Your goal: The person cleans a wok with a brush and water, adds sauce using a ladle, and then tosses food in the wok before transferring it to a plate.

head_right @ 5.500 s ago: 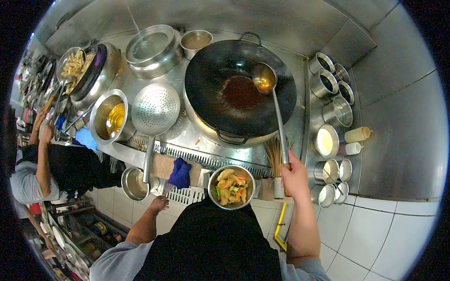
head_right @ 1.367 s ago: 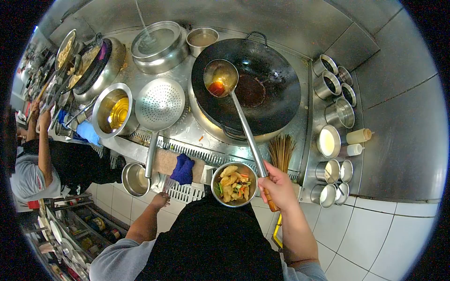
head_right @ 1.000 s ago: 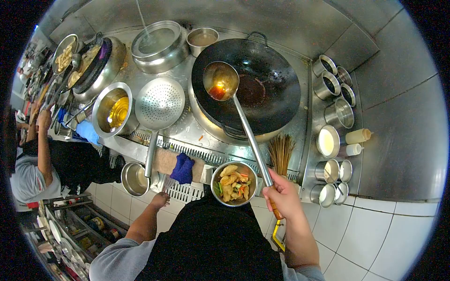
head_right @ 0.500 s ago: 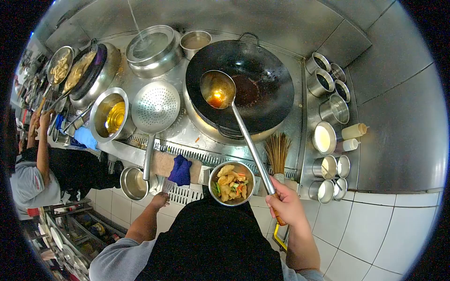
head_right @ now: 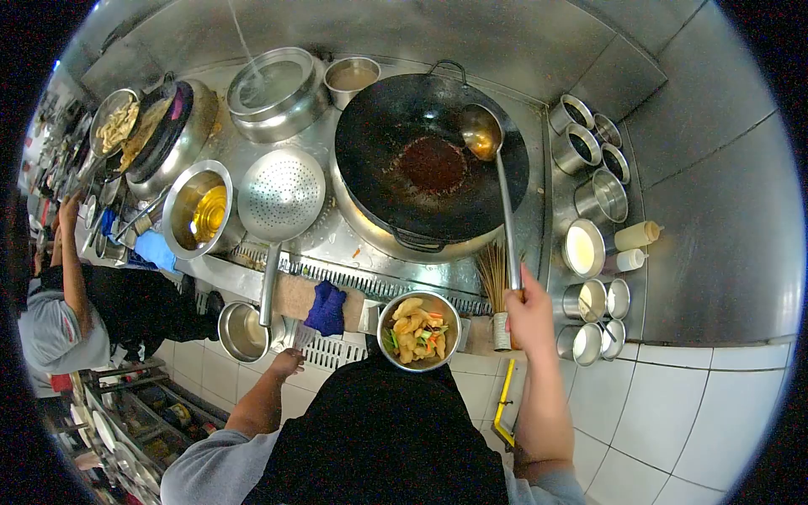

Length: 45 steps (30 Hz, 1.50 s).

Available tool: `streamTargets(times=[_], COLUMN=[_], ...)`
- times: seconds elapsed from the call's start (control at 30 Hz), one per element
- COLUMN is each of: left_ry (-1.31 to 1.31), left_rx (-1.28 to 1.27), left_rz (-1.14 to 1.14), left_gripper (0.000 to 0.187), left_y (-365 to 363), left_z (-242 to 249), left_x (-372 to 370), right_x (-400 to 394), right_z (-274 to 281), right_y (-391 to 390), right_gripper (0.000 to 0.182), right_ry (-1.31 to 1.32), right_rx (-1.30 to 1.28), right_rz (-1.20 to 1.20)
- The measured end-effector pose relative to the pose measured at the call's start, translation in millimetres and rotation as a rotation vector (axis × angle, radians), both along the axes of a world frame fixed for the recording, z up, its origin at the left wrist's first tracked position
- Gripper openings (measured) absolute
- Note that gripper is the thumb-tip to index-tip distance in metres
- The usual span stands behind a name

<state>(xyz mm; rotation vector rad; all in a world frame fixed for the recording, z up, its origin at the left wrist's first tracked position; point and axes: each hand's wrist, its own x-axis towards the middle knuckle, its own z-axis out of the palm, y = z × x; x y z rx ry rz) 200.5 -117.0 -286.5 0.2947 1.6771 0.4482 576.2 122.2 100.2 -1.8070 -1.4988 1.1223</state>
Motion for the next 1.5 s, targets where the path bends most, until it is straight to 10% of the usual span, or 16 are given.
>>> streamTargets(times=[0.7, 1.5], left_ry=[0.039, -0.045], left_rx=[0.007, 0.012], left_rz=[0.056, 0.053], left_gripper=[0.032, 0.03], left_y=[7, 11], left_z=[21, 24], left_x=[-5, 0], right_x=[17, 28], right_z=[9, 16], right_y=[-32, -65], right_gripper=[0.054, 0.058], right_ry=[0.635, 0.503], right_rx=[-0.522, -0.449], right_rz=[0.088, 0.198])
